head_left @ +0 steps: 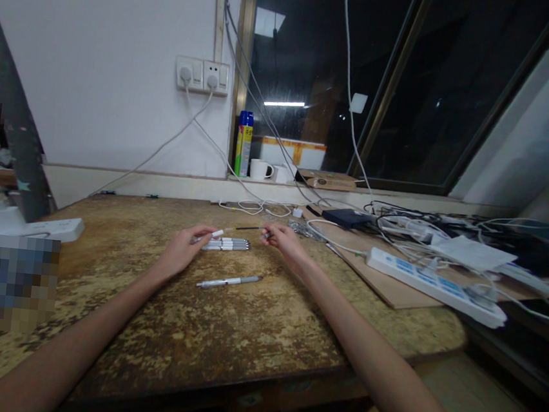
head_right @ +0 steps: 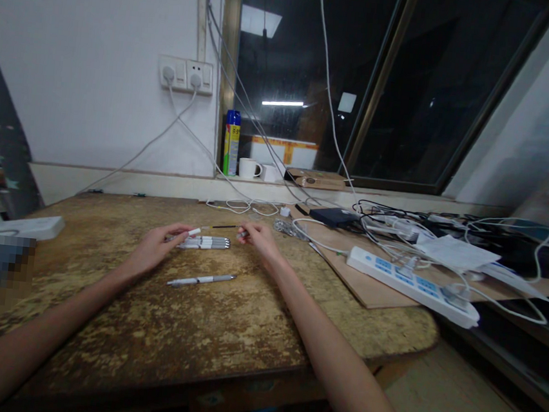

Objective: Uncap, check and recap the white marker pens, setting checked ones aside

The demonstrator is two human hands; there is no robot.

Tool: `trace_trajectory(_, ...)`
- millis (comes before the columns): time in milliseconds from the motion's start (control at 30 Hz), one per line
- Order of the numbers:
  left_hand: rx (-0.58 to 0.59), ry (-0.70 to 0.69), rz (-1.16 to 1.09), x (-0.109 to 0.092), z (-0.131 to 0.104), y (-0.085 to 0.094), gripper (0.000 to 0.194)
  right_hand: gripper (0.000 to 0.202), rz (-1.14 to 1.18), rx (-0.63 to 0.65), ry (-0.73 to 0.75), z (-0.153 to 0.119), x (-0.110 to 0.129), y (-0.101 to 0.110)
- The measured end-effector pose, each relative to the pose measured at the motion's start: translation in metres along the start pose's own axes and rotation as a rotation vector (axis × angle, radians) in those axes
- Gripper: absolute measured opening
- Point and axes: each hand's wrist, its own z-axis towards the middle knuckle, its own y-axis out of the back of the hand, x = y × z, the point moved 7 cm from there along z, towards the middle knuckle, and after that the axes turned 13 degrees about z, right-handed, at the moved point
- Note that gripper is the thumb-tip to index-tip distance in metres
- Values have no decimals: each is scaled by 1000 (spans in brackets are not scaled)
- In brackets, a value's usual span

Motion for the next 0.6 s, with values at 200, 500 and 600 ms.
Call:
trace_trajectory(200, 7, -1, 9, -1, 0, 1, 40, 36, -25, -28, -2, -2, 1, 1)
trace_trajectory(500, -1, 14, 4, 1, 0, 1, 42, 37, -15, -55, -2, -1, 4, 3)
trace_trajectory(600, -2, 7, 14, 0, 0, 1, 43, 37, -33, -50, 7, -1, 5, 3)
